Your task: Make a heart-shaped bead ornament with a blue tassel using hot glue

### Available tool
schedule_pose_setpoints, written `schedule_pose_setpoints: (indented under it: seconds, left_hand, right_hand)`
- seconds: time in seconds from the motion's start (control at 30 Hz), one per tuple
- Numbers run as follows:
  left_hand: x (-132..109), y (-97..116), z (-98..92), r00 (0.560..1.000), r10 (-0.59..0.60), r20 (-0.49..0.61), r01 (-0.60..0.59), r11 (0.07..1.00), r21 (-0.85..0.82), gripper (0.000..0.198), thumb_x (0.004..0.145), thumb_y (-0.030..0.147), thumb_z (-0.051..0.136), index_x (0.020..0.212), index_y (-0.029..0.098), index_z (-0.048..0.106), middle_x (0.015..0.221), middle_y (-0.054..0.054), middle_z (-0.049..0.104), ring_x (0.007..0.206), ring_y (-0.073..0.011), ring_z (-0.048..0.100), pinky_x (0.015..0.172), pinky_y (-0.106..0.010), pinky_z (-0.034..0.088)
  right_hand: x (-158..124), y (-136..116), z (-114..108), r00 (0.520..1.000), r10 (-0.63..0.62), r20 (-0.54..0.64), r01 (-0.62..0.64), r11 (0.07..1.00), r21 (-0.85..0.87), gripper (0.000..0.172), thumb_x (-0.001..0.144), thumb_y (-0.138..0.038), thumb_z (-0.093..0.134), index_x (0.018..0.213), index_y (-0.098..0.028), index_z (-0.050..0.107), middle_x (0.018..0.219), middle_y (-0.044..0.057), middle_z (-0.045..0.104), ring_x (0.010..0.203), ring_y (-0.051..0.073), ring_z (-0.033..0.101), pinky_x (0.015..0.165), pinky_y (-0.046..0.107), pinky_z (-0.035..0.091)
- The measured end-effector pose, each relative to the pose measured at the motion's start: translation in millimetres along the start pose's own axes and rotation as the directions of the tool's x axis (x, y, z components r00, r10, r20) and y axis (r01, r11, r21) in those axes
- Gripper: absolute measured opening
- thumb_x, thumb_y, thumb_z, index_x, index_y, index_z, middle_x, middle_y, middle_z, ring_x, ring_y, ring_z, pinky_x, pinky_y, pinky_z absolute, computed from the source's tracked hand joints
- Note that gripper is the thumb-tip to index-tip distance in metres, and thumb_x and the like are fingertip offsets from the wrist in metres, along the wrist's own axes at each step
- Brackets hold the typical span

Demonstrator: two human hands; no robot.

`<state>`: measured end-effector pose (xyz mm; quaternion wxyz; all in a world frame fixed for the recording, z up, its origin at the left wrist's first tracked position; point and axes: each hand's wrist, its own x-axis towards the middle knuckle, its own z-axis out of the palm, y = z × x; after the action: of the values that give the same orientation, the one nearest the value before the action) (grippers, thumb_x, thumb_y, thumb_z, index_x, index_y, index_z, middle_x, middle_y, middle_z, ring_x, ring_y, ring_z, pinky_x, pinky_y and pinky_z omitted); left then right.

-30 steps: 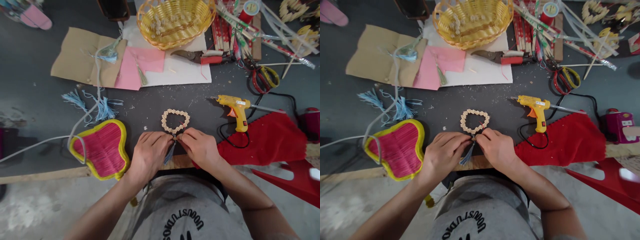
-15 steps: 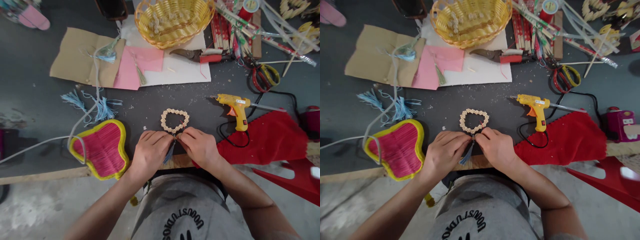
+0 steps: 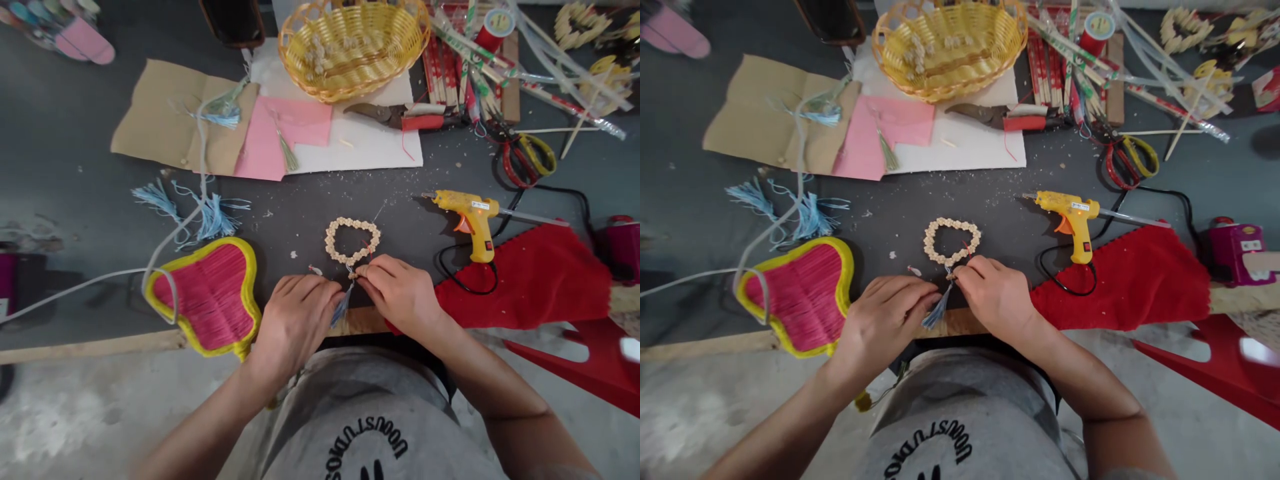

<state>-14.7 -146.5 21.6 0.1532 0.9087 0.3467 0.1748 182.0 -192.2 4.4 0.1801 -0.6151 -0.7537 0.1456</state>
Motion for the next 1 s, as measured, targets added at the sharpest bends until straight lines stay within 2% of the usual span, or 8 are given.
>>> schedule_pose_setpoints:
  seconds: [0.13, 0.27, 0.67, 0.83, 1.0]
  left_hand:
    - [-8.6, 8.7, -1.1, 0.996, -0.025, 0.090, 0.021, 0.999, 0.042, 0.015, 0.092, 0.029, 0.059, 0.086, 0.017, 0.065, 0.081, -0.005, 0.069, 0.074, -0.0223, 0.064, 0.069, -0.039, 0.048]
    - [-13.6, 14.8, 2.0, 0.990, -0.027, 0.139, 0.014, 0.996, 0.092, 0.014, 0.091, 0.022, 0.055, 0.082, 0.017, 0.065, 0.074, -0.004, 0.066, 0.070, -0.0229, 0.061, 0.067, -0.040, 0.046]
    - [-15.2, 21.2, 3.6, 0.993, -0.024, 0.114, 0.015, 0.997, 0.081, 0.021, 0.091, 0.019, 0.052, 0.074, 0.019, 0.064, 0.069, -0.002, 0.064, 0.067, -0.0193, 0.061, 0.065, -0.036, 0.041]
    - [-22.0, 22.6, 1.4, 0.992, 0.021, 0.120, -0.032, 0.996, 0.087, 0.025, 0.093, 0.025, 0.054, 0.070, 0.019, 0.064, 0.067, -0.001, 0.062, 0.065, -0.0187, 0.060, 0.065, -0.036, 0.041]
    - [-30.1, 23.9, -6.3, 0.981, 0.088, 0.175, -0.095, 0.995, 0.035, 0.028, 0.091, 0.031, 0.059, 0.066, 0.021, 0.063, 0.066, 0.000, 0.063, 0.063, -0.0180, 0.059, 0.063, -0.036, 0.040]
  right_hand:
    - [-4.3, 0.5, -2.0, 1.000, -0.017, 0.024, 0.016, 1.000, 0.017, 0.021, 0.099, -0.027, 0.050, 0.103, -0.020, 0.069, 0.096, 0.005, 0.071, 0.088, 0.015, 0.065, 0.075, 0.026, 0.049]
    - [-9.9, 0.3, -4.1, 1.000, -0.021, 0.020, 0.020, 0.999, 0.046, 0.021, 0.099, -0.026, 0.050, 0.106, -0.019, 0.068, 0.097, 0.006, 0.071, 0.090, 0.017, 0.065, 0.080, 0.028, 0.051]
    - [-24.2, -1.5, -14.3, 0.994, 0.056, -0.089, -0.042, 0.988, 0.146, 0.018, 0.098, -0.021, 0.049, 0.101, -0.018, 0.067, 0.097, 0.008, 0.072, 0.090, 0.018, 0.068, 0.082, 0.032, 0.057]
    - [-38.1, 0.0, -15.4, 0.990, 0.079, -0.115, -0.070, 0.994, 0.081, 0.016, 0.097, -0.022, 0.051, 0.099, -0.018, 0.067, 0.094, 0.008, 0.071, 0.089, 0.018, 0.067, 0.081, 0.032, 0.056]
    - [-50.0, -6.0, -16.3, 0.995, 0.026, -0.093, -0.029, 0.999, -0.029, 0.015, 0.095, -0.024, 0.056, 0.095, -0.017, 0.068, 0.092, 0.008, 0.070, 0.088, 0.021, 0.062, 0.081, 0.036, 0.053]
